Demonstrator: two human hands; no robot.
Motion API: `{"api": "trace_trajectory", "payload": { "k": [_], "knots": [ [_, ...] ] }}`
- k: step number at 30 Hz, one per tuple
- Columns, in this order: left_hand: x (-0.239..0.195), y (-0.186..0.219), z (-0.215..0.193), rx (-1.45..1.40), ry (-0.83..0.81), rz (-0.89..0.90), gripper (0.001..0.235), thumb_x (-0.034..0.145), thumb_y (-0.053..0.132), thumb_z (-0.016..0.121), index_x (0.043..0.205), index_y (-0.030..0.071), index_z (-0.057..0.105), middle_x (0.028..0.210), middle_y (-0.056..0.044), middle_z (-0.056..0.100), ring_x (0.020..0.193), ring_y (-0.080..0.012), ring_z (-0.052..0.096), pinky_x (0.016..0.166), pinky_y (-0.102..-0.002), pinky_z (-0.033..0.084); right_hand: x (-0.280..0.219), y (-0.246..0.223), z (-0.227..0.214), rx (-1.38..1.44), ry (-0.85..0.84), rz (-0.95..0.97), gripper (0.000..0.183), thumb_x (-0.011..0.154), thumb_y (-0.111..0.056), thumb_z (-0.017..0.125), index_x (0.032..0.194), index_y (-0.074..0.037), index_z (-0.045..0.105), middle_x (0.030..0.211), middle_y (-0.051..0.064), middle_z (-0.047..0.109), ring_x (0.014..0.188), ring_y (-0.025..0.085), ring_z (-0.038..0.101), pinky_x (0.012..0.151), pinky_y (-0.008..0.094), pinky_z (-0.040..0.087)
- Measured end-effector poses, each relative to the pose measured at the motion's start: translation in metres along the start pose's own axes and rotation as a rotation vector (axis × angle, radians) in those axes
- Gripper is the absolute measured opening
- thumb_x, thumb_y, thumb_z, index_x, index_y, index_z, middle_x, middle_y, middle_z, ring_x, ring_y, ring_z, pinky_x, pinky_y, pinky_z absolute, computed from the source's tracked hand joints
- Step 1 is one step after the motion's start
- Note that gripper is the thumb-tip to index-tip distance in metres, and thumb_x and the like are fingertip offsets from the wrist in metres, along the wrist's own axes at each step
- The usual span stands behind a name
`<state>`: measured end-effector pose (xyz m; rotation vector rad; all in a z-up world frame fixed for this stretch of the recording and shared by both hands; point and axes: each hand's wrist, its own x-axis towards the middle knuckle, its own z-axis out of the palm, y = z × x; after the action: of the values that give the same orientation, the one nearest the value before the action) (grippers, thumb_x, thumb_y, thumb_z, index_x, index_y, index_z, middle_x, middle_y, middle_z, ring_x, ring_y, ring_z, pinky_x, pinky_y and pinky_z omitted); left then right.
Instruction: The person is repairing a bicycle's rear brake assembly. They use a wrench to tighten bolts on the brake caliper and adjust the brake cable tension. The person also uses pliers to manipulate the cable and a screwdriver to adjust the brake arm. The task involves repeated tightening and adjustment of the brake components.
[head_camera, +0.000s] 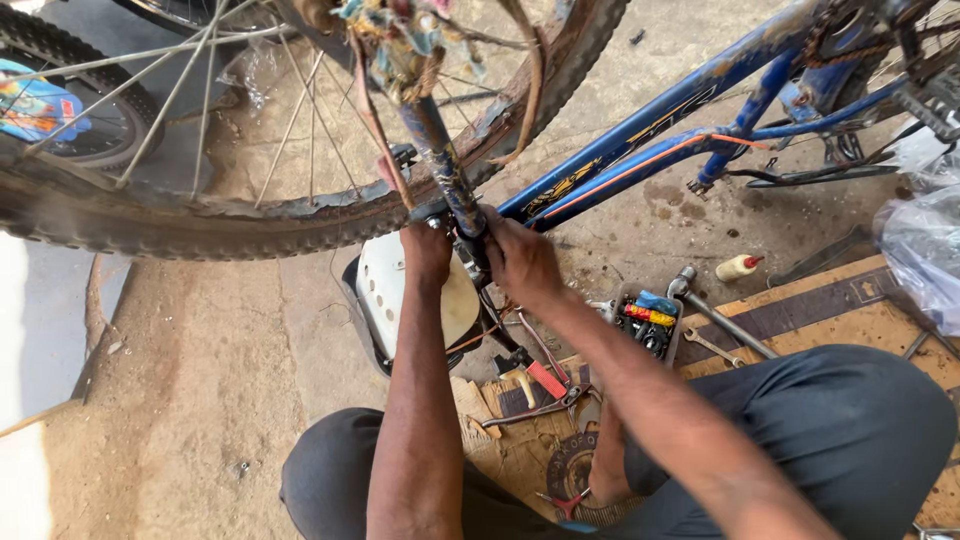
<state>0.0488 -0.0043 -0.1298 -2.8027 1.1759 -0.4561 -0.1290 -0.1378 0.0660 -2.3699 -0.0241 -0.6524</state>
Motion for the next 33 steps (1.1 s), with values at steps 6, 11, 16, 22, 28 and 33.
{"api": "trace_trajectory", "payload": {
  "k": [6,11,16,22,28,33],
  "knots": [
    [-0.006,0.005,0.015,-0.090,0.046,-0.011,0.013,0.085,0.016,0.068,0.086,0.019,0.080,0.085,-0.005,0.074,0.085,-0.0270,0.068,0.072,-0.041,0.049,0.020,0.010,-0.039,0.245,-0.253,0.282,0.026,0.103,-0.007,0.062,0.128,-0.002,0.068,0.100,0.022,0.074,0.087,0.032,0.073,0.072,0.041,0.059],
    [-0.010,0.003,0.011,-0.149,-0.211,-0.048,0.020,0.099,0.022,0.066,0.087,0.012,0.079,0.092,-0.013,0.075,0.096,-0.0333,0.066,0.083,-0.048,0.050,-0.008,0.001,-0.002,0.213,-0.038,0.205,0.044,0.098,-0.004,0.057,0.142,-0.005,0.056,0.112,0.021,0.073,0.087,0.032,0.076,0.074,0.038,0.061],
    [-0.002,0.012,-0.031,-1.219,0.180,-0.535,0.033,0.082,0.006,0.059,0.114,0.011,0.067,0.112,-0.018,0.069,0.104,-0.0407,0.062,0.085,-0.056,0.050,-0.009,-0.004,0.008,-0.035,0.116,0.045,0.051,0.096,-0.002,0.057,0.147,-0.002,0.052,0.096,0.023,0.069,0.085,0.042,0.068,0.073,0.049,0.054],
    [-0.009,0.003,-0.076,-0.668,0.153,-0.261,0.034,0.089,0.001,0.059,0.122,0.003,0.067,0.125,-0.025,0.063,0.116,-0.0444,0.053,0.101,-0.053,0.039,0.025,-0.007,-0.037,0.103,-0.643,0.619,0.023,0.104,-0.023,0.058,0.116,-0.008,0.070,0.085,0.018,0.073,0.082,0.035,0.073,0.073,0.045,0.055],
    [-0.007,0.006,-0.086,-0.992,0.178,-0.369,0.036,0.089,0.001,0.053,0.123,0.004,0.068,0.135,-0.021,0.060,0.127,-0.0438,0.051,0.111,-0.049,0.038,0.006,-0.040,-0.034,0.130,-0.029,0.327,0.024,0.095,-0.013,0.057,0.115,-0.004,0.068,0.085,0.023,0.071,0.081,0.043,0.070,0.070,0.054,0.053],
    [-0.008,0.002,-0.092,-0.756,0.201,-0.254,0.037,0.086,0.004,0.061,0.122,0.005,0.070,0.139,-0.023,0.058,0.131,-0.0462,0.046,0.113,-0.051,0.032,0.005,-0.029,-0.022,-0.069,-0.119,0.225,0.021,0.094,-0.015,0.062,0.112,-0.003,0.065,0.078,0.023,0.070,0.073,0.044,0.068,0.066,0.055,0.054]
  ]
}}
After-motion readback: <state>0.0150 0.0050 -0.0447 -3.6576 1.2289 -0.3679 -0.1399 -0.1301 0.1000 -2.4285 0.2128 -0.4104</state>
